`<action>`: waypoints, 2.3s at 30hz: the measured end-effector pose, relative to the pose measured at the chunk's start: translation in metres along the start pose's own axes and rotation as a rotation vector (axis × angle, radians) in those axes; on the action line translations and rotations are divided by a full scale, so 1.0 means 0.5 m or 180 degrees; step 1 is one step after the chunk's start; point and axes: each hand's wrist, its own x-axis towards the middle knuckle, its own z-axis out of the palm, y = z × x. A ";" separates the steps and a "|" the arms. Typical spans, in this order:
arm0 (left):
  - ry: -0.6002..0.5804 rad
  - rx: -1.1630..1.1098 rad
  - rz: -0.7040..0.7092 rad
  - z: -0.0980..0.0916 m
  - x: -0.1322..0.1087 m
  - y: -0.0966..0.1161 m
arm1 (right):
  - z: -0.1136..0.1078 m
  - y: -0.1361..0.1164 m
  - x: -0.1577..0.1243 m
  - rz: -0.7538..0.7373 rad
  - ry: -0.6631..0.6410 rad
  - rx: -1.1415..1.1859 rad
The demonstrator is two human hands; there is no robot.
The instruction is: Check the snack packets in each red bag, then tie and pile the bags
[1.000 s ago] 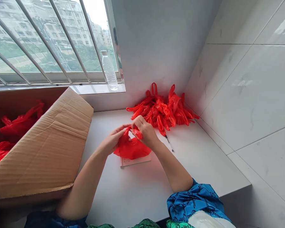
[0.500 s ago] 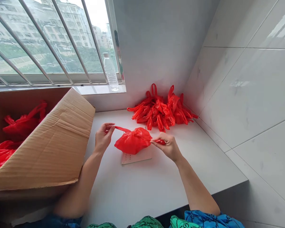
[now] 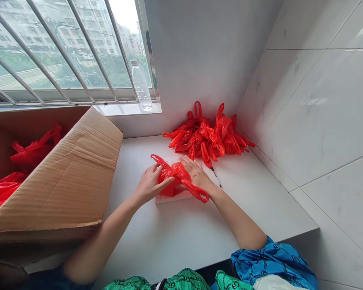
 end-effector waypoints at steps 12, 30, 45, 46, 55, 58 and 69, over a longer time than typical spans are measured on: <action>0.0114 0.0660 0.0329 0.100 0.025 -0.041 | 0.132 0.054 0.049 0.0236 0.0223 -0.0275; 0.0171 0.0663 0.0376 0.131 0.023 -0.055 | 0.159 0.048 0.041 0.0211 0.0327 -0.0373; 0.0177 0.0737 0.0406 0.145 0.019 -0.065 | 0.161 0.052 0.041 0.0328 0.0059 -0.0327; 0.0176 0.0736 0.0411 0.145 0.019 -0.064 | 0.160 0.052 0.041 0.0329 0.0053 -0.0328; 0.0194 0.0550 0.0384 0.139 0.021 -0.057 | 0.159 0.049 0.042 0.0365 0.0033 -0.0232; 0.0321 0.0272 0.0387 0.136 0.022 -0.060 | 0.148 0.043 0.045 0.0421 0.0039 -0.0043; 0.1115 -0.1468 0.0132 0.062 -0.006 -0.027 | 0.048 -0.017 0.029 0.0918 0.0705 0.2733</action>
